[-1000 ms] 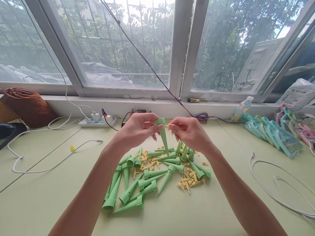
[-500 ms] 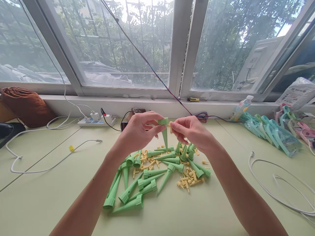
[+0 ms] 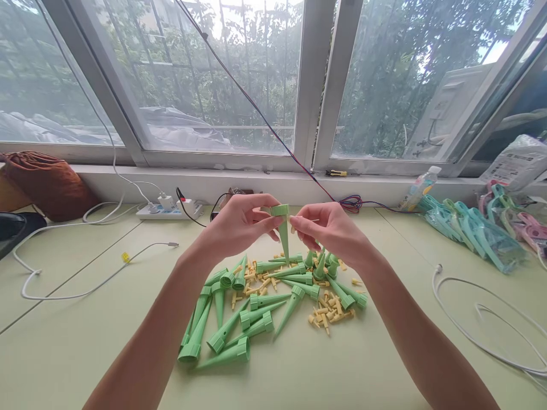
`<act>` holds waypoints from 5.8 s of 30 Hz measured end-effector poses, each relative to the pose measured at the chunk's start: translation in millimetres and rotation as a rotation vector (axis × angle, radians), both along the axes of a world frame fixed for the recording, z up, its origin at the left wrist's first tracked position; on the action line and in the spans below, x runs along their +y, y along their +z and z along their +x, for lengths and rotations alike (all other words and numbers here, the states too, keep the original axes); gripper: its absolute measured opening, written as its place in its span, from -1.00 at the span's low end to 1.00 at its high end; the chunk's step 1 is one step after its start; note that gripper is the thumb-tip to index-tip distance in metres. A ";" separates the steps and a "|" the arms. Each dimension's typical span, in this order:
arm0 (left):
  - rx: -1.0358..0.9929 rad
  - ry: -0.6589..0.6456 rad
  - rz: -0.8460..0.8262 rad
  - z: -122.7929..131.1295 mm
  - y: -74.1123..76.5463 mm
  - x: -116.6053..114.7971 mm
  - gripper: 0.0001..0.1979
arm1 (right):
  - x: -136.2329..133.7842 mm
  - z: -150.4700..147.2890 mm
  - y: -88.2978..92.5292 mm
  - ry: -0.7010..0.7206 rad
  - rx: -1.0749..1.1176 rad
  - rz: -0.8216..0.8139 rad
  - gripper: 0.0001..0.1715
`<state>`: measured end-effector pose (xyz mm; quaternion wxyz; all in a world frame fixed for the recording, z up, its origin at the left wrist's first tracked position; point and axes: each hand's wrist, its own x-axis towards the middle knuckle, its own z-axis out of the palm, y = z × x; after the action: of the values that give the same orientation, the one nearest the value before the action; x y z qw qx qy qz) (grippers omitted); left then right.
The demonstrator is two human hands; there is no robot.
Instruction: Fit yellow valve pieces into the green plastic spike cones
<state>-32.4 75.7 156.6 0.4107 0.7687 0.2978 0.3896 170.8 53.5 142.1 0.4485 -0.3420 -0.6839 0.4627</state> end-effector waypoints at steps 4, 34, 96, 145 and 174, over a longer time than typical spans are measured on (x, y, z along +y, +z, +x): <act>-0.022 -0.031 -0.063 -0.5 2.2 -0.3 -0.74 | 0.3 -2.2 -3.5 -0.021 -0.027 0.045 -0.54; 0.026 -0.004 -0.161 -3.4 6.6 -1.7 -0.68 | 1.6 -6.7 -8.8 -0.102 -0.181 0.163 -0.52; 0.693 0.175 0.497 -10.2 5.7 -58.8 -0.88 | -37.2 -9.0 4.5 -0.065 -0.629 0.321 -0.93; 0.495 0.260 0.619 -4.6 -147.7 -42.6 -0.80 | -30.1 16.7 -163.9 -0.291 -0.579 0.765 -0.75; 0.640 0.206 0.530 4.5 -146.1 -56.0 -0.81 | -64.8 36.0 -124.6 -0.112 -1.224 0.498 -0.80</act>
<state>-27.9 19.7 10.5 0.0451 0.8960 0.3751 0.2335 206.8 -11.3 17.5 0.0682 -0.4642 -0.8831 -0.0110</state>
